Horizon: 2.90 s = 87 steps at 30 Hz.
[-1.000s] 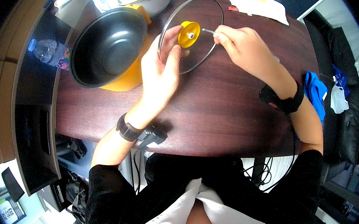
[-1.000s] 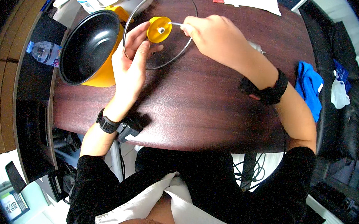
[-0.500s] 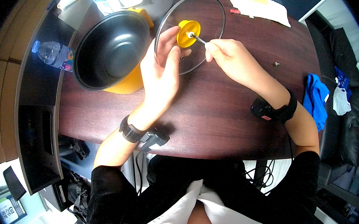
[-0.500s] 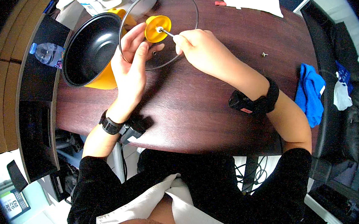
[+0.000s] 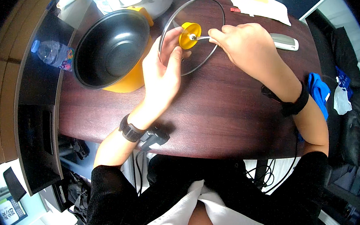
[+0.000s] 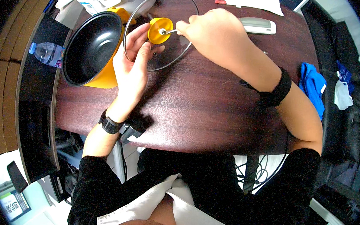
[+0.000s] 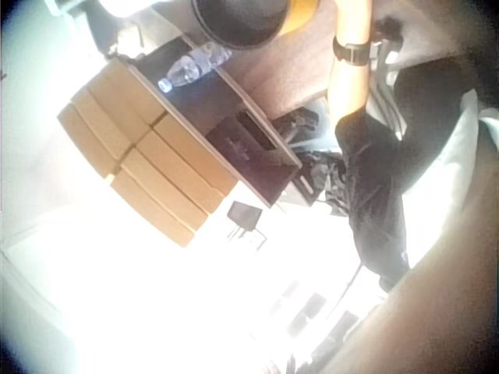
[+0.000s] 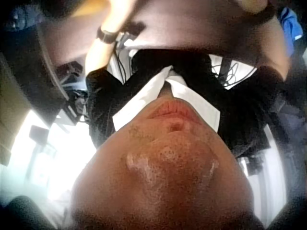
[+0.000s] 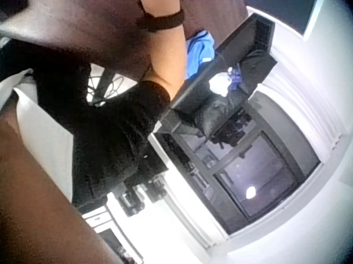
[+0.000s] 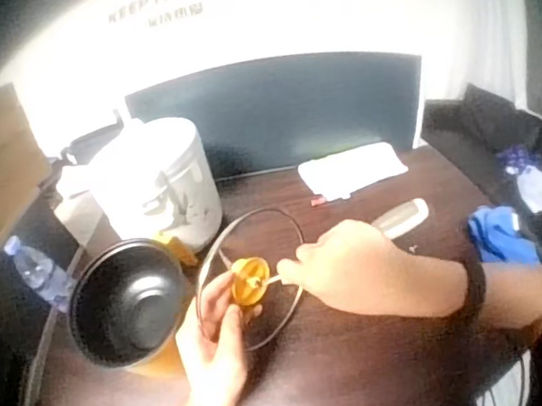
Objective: The person assembles a glass pot lid by inserting a metal screw and tightening a yellow plastic knob onto the center. They use a screwdriver to secure the components and repeatedly adjust the knob to ensure it is properly fastened.
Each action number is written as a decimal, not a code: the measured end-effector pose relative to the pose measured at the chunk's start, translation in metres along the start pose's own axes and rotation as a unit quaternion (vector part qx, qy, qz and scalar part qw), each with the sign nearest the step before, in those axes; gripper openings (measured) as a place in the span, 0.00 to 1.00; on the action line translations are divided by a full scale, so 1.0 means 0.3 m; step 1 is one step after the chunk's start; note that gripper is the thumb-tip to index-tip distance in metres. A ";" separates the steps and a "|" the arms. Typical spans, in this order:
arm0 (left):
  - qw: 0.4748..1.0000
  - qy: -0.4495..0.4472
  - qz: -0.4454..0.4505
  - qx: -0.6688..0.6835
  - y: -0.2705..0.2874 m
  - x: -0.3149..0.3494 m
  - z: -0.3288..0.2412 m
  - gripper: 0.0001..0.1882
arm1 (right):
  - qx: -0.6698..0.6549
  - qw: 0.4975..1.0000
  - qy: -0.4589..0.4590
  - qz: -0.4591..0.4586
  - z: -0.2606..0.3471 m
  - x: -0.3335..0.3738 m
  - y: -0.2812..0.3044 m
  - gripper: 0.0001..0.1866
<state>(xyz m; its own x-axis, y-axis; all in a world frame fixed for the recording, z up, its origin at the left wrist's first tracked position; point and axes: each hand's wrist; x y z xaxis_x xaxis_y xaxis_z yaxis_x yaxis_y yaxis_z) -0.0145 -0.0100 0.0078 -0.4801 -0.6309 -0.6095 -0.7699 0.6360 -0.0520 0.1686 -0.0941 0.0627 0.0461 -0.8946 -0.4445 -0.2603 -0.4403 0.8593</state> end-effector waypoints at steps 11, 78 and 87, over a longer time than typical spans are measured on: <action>0.999 -0.005 -0.032 0.010 -0.007 -0.004 0.006 0.19 | -0.486 0.817 -0.243 0.196 0.062 0.056 -0.075 0.14; 0.954 0.191 -0.063 0.223 -0.008 -0.006 -0.011 0.22 | -0.315 0.898 -0.250 0.180 0.076 0.086 -0.036 0.17; 0.948 0.202 -0.061 0.238 -0.012 -0.005 -0.012 0.21 | -0.211 0.945 -0.205 0.147 0.084 0.091 -0.017 0.12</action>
<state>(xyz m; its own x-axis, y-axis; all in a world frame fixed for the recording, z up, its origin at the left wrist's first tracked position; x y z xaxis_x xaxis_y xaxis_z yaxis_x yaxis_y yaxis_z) -0.0126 -0.0130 0.0118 -0.5960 -0.7699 -0.2280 -0.5992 0.6154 -0.5121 0.1470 -0.1144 0.0398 -0.3673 -0.9166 -0.1580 0.2076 -0.2464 0.9467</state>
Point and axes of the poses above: each hand's wrist, its own x-axis away from the middle knuckle, its own y-axis out of the back of the hand, z = x × y, and after that the axes turned 14 degrees about -y, right-handed
